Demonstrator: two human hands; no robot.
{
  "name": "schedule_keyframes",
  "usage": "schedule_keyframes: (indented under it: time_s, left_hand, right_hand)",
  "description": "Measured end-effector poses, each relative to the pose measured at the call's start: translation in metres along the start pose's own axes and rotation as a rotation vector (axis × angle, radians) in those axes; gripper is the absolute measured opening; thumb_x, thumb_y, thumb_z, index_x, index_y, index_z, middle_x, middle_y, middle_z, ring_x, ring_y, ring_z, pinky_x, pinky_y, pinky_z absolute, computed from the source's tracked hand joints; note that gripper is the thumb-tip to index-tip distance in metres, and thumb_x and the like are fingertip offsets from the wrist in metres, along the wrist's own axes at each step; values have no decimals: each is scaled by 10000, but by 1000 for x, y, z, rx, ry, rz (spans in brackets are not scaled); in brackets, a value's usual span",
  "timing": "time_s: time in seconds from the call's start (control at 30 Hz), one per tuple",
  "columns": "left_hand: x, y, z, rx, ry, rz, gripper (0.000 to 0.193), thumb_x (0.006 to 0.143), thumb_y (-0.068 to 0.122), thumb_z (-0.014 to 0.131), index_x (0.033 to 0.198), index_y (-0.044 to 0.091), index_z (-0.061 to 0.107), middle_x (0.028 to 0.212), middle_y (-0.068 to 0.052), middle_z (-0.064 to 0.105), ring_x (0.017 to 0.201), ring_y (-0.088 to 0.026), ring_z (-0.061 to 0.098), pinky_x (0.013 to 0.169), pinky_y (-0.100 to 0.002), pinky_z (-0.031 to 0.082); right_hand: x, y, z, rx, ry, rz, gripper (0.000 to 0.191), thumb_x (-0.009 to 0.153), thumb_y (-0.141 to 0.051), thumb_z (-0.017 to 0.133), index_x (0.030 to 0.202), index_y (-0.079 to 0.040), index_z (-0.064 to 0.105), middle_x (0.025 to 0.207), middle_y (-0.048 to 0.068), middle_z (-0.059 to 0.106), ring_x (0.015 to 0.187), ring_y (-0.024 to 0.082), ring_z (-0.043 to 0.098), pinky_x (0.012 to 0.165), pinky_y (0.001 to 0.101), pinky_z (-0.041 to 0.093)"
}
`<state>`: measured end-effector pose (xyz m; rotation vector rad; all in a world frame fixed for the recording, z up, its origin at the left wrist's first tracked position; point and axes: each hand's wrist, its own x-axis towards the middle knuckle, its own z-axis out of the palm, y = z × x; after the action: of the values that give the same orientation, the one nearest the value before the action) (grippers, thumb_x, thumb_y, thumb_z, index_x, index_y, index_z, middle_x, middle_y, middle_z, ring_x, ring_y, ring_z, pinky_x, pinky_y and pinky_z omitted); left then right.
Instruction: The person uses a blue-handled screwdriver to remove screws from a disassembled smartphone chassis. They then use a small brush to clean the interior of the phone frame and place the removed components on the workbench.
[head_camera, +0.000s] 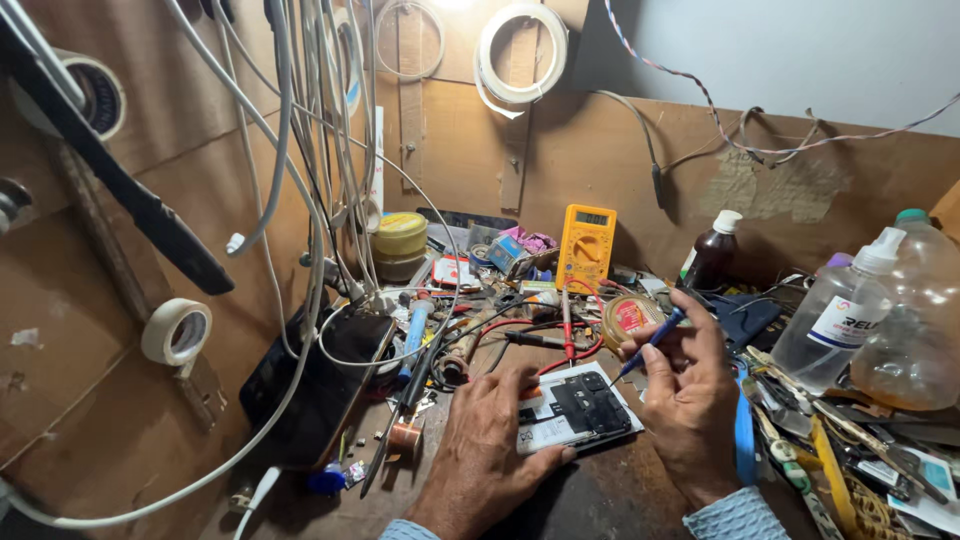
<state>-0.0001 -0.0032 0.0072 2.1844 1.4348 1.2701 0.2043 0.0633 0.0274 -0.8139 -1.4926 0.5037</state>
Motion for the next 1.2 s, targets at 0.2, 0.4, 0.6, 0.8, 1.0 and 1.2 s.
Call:
schedule_keyframes:
  time_s: [0.2,0.4,0.6,0.8,1.0,1.2]
  left_hand:
    - [0,2,-4,-56,11,-62,699,675,288,885,1249,77,548,1140,-127,637,1117,-308,550,981,-421,401]
    - [1,4,-7,-81,10,-31,737,637,269,922,1236,86,533,1160,-96,651,1151,-279,558,997,-426,384]
    - [1,5,-5,-83,-15,-124,761,617,258,934,1248,107,538,1168,-87,636,1141,-284,526,996,-410,391]
    - [2,1,-4,-82,-15,-113,761,611,282,932,1235,104,535,1166,-80,640,1143,-274,538,996,-414,383]
    - [1,-2,-2,-91,-16,-104,745,620,303,926,1227,106,543,1157,-78,645,1144,-267,543,998,-410,381]
    - [1,-3,0,-86,12,-52,738,622,306,926,1217,94,544,1145,-88,650,1141,-276,551,984,-418,372]
  right_hand:
    - [1,-1,-6,-63,78,-29,575,971,75,517,1513,-1,342,1103,150,662,1016,206,709,907,347,607]
    - [0,-3,-5,-79,87,-79,553,985,49,546,1502,2,354,1109,150,675,1013,199,706,890,340,611]
    - [-1,-8,-3,-106,84,-76,545,982,42,561,1491,-3,373,1096,139,676,1000,184,708,905,328,603]
    - [-2,-4,1,-77,43,-64,549,977,38,564,1490,-15,376,1054,120,665,977,171,704,902,320,596]
    - [-2,2,3,-88,27,-48,537,971,29,581,1473,-21,398,1055,118,684,962,158,702,871,312,594]
    - [-3,-1,6,-92,24,-33,522,969,33,587,1460,-28,421,1054,112,695,961,149,705,866,296,588]
